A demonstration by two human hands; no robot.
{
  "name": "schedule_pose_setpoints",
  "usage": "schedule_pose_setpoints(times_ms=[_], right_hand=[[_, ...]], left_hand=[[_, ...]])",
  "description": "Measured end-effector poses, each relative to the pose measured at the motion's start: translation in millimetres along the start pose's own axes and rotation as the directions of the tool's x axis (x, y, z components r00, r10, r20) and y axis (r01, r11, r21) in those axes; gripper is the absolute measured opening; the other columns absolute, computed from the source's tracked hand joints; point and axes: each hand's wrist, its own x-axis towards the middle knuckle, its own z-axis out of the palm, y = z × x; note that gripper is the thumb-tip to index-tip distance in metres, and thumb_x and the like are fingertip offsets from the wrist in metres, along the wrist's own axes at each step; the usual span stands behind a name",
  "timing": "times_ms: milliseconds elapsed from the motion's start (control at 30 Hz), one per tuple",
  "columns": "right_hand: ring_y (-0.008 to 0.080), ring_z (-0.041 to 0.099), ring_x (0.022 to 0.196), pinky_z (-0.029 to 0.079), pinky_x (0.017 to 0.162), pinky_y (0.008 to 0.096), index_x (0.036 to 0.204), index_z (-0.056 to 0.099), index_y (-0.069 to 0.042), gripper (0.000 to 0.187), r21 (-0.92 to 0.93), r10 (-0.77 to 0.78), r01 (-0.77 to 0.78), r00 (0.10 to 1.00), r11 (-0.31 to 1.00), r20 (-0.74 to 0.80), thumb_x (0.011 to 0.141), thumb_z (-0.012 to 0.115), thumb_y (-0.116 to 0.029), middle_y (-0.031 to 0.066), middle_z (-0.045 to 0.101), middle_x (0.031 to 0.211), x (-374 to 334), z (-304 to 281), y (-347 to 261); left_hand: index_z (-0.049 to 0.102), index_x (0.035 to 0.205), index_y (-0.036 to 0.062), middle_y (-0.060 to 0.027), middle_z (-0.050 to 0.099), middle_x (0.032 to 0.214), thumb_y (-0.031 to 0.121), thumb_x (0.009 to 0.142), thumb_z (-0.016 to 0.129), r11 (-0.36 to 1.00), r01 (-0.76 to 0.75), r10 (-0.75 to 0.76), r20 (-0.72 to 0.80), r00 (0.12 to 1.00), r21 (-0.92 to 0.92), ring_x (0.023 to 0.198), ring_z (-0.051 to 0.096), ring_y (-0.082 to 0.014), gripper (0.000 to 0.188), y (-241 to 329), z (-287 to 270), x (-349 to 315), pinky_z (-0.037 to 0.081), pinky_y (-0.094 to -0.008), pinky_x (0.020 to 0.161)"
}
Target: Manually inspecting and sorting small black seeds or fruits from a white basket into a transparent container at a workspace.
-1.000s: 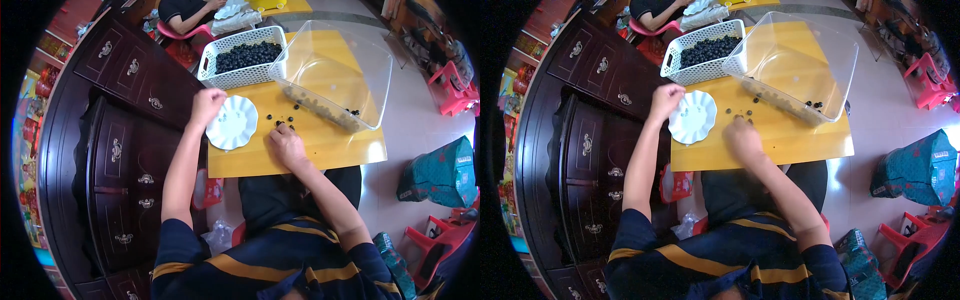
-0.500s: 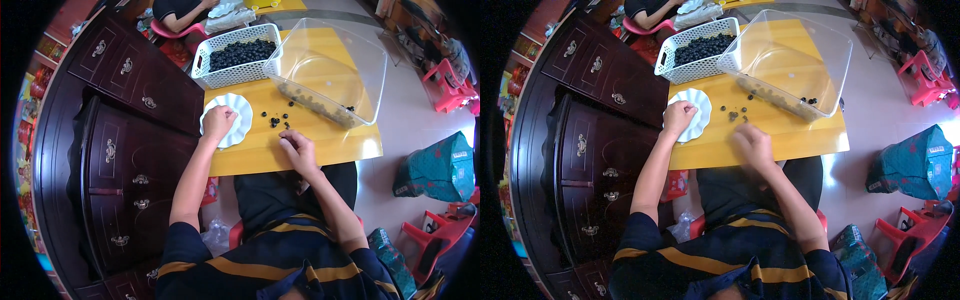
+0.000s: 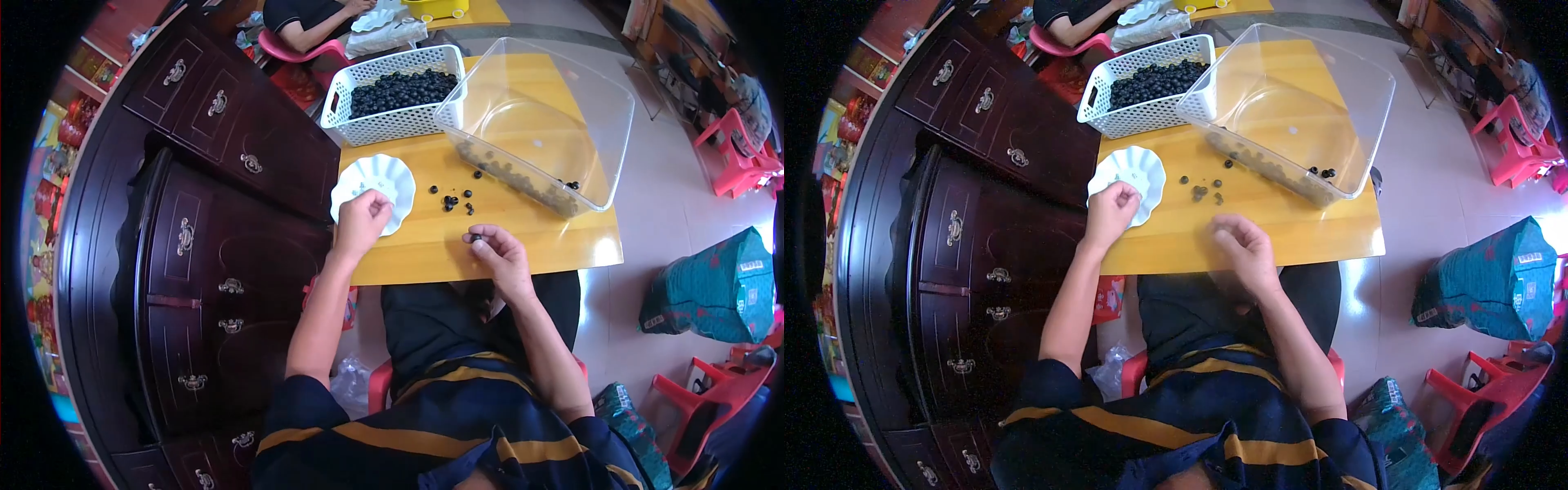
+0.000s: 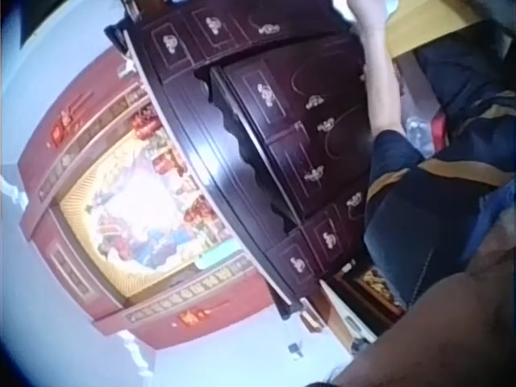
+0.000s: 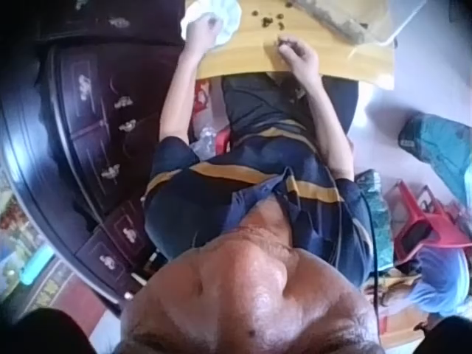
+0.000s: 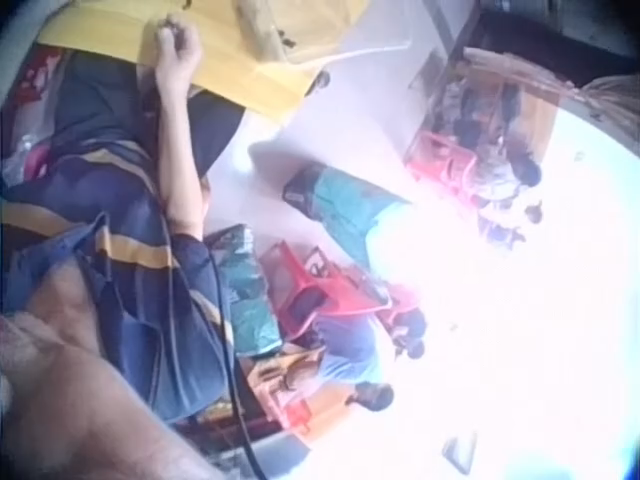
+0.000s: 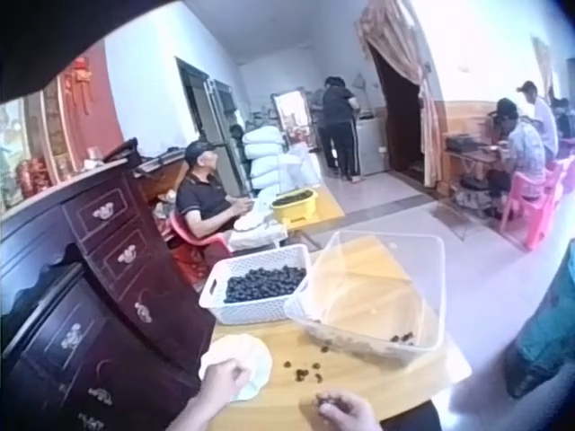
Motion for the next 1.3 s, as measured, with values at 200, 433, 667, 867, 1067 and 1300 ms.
schedule_pose_setpoints(times_ms=[200, 433, 667, 867, 1067, 1300], right_hand=[[0.0124, 0.066, 0.092, 0.053, 0.086, 0.0270, 0.122, 0.064, -0.003, 0.022, 0.067, 0.078, -0.080, 0.996, 0.994, 0.032, 0.100, 0.061, -0.008, 0.0043, 0.069, 0.109, -8, 3, -1], [0.0124, 0.067, 0.090, 0.055, 0.083, 0.0269, 0.120, 0.064, -0.004, 0.022, 0.297, 0.217, -0.236, 0.972, 0.925, 0.094, 0.100, 0.063, -0.012, 0.0041, 0.068, 0.105, -21, 12, -13], [0.0135, 0.069, 0.088, 0.056, 0.080, 0.0272, 0.117, 0.062, -0.004, 0.020, 0.389, 0.181, -0.230, 0.971, 0.892, 0.157, 0.098, 0.066, -0.011, 0.0053, 0.070, 0.103, -28, 14, -22], [0.0140, 0.070, 0.087, 0.057, 0.080, 0.0269, 0.116, 0.062, -0.004, 0.020, 0.411, 0.142, -0.214, 0.970, 0.886, 0.198, 0.098, 0.066, -0.011, 0.0047, 0.070, 0.101, -29, 9, -19], [0.0141, 0.070, 0.087, 0.057, 0.080, 0.0269, 0.115, 0.062, -0.003, 0.020, 0.444, 0.125, -0.214, 0.967, 0.870, 0.221, 0.098, 0.066, -0.011, 0.0050, 0.070, 0.099, -28, 9, -19], [0.0147, 0.068, 0.088, 0.056, 0.080, 0.0284, 0.112, 0.064, -0.002, 0.018, 0.341, 0.111, -0.199, 0.959, 0.919, 0.262, 0.096, 0.068, -0.009, 0.0069, 0.070, 0.099, -30, 0, -11]], left_hand=[[0.066, 0.096, -0.0005, 0.0039, 0.064, 0.080, -0.001, 0.090, 0.068, 0.844, 0.236, -0.177, 0.165, 0.970, -0.481, 0.069, 0.056, -0.0012, 0.006, 34, 6, -68, 0.045, -0.0187, 0.064], [0.066, 0.098, -0.0009, 0.0023, 0.065, 0.082, -0.006, 0.088, 0.069, 0.774, 0.188, -0.104, 0.172, 0.980, -0.604, 0.071, 0.058, -0.0019, 0.011, 76, 12, -79, 0.047, -0.0182, 0.065], [0.069, 0.093, -0.0014, -0.0001, 0.066, 0.083, -0.005, 0.086, 0.073, 0.889, -0.085, 0.130, 0.070, 0.989, -0.449, 0.071, 0.060, -0.0048, 0.009, 110, 16, -69, 0.048, -0.0206, 0.064], [0.068, 0.092, -0.0015, -0.0064, 0.067, 0.082, -0.005, 0.083, 0.074, 0.908, -0.216, 0.254, 0.061, 0.965, -0.360, 0.070, 0.063, -0.0128, 0.012, 129, 14, -65, 0.050, -0.0251, 0.064], [0.066, 0.091, -0.0010, -0.0083, 0.066, 0.084, -0.006, 0.082, 0.073, 0.896, -0.356, 0.381, 0.047, 0.923, -0.264, 0.070, 0.065, -0.0178, 0.012, 133, 12, -65, 0.051, -0.0274, 0.060], [0.067, 0.089, 0.0002, -0.0013, 0.064, 0.079, -0.003, 0.077, 0.080, 0.942, -0.134, 0.210, 0.227, 0.951, -0.309, 0.067, 0.059, -0.0070, 0.018, 127, 12, -63, 0.047, -0.0222, 0.060]])
